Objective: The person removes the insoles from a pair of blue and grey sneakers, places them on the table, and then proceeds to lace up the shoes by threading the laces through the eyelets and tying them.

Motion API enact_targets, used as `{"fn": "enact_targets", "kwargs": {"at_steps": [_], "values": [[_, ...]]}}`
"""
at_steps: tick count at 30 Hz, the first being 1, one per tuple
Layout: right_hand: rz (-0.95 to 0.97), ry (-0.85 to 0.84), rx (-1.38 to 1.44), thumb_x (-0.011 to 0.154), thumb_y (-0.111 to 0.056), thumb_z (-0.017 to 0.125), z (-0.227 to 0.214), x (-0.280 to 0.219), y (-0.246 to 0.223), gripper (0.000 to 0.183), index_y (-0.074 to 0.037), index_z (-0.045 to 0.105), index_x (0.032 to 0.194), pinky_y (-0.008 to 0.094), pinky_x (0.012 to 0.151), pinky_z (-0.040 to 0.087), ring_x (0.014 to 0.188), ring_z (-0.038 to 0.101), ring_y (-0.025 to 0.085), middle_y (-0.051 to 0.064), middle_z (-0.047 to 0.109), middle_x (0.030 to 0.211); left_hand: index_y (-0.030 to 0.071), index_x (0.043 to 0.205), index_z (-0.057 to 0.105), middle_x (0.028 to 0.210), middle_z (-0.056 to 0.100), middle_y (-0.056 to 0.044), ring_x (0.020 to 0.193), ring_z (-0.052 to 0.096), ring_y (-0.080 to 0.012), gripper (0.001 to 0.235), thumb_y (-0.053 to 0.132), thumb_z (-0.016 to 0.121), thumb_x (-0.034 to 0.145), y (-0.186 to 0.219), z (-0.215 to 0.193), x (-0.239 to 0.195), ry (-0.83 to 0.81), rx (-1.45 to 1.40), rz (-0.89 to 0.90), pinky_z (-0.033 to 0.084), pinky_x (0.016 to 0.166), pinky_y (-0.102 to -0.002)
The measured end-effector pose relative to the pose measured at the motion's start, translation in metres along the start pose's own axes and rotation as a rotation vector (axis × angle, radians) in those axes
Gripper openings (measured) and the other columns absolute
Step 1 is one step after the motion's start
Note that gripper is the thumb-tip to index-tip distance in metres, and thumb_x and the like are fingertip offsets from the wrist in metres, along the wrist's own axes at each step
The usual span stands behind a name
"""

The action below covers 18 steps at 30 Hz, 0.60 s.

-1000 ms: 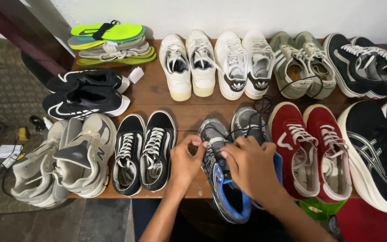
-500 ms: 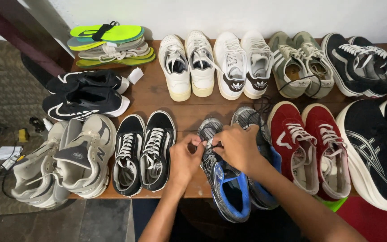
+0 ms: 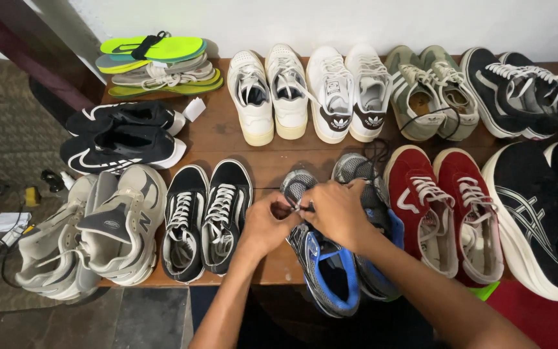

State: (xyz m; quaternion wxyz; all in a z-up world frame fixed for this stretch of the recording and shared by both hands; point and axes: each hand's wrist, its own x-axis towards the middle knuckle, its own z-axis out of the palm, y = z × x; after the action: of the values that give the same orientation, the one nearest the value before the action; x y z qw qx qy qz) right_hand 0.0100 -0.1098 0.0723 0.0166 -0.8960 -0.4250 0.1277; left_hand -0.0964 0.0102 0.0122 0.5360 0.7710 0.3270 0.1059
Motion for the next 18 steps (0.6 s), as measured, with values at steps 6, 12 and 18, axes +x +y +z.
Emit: {"fn": "enact_targets", "kwargs": {"at_steps": [6,12,18], "values": [[0.085,-0.116,0.074,0.085,-0.038,0.073,-0.002,0.009,-0.007,0.013,-0.026,0.079,0.084,0.066,0.103,0.032,0.099,0.073,0.034,0.006,0.078,0.088,0.012,0.095,0.072,0.09,0.075,-0.01,0.095,0.075,-0.028,0.033,0.029,0.08,0.068,0.044,-0.02,-0.013,-0.183,0.121,-0.113,0.057,0.084,-0.043],[0.052,-0.104,0.089,0.085,-0.024,0.071,0.002,0.017,-0.008,0.009,-0.027,0.079,0.081,0.061,0.102,0.032,0.095,0.074,0.036,0.006,0.079,0.085,0.012,0.1,0.067,0.099,0.075,-0.011,0.105,0.072,-0.0276,0.045,0.034,0.081,0.064,0.041,-0.019,-0.005,-0.244,0.149,-0.157,0.056,0.088,-0.045],[0.044,-0.056,0.153,0.086,-0.017,0.067,-0.004,0.006,-0.014,0.014,-0.013,0.078,0.078,0.062,0.103,0.031,0.09,0.073,0.043,0.017,0.077,0.082,0.011,0.092,0.067,0.09,0.073,-0.012,0.099,0.072,-0.0306,0.038,0.036,0.08,0.066,0.037,-0.016,-0.002,-0.199,0.107,-0.193,0.054,0.083,-0.045]]}}
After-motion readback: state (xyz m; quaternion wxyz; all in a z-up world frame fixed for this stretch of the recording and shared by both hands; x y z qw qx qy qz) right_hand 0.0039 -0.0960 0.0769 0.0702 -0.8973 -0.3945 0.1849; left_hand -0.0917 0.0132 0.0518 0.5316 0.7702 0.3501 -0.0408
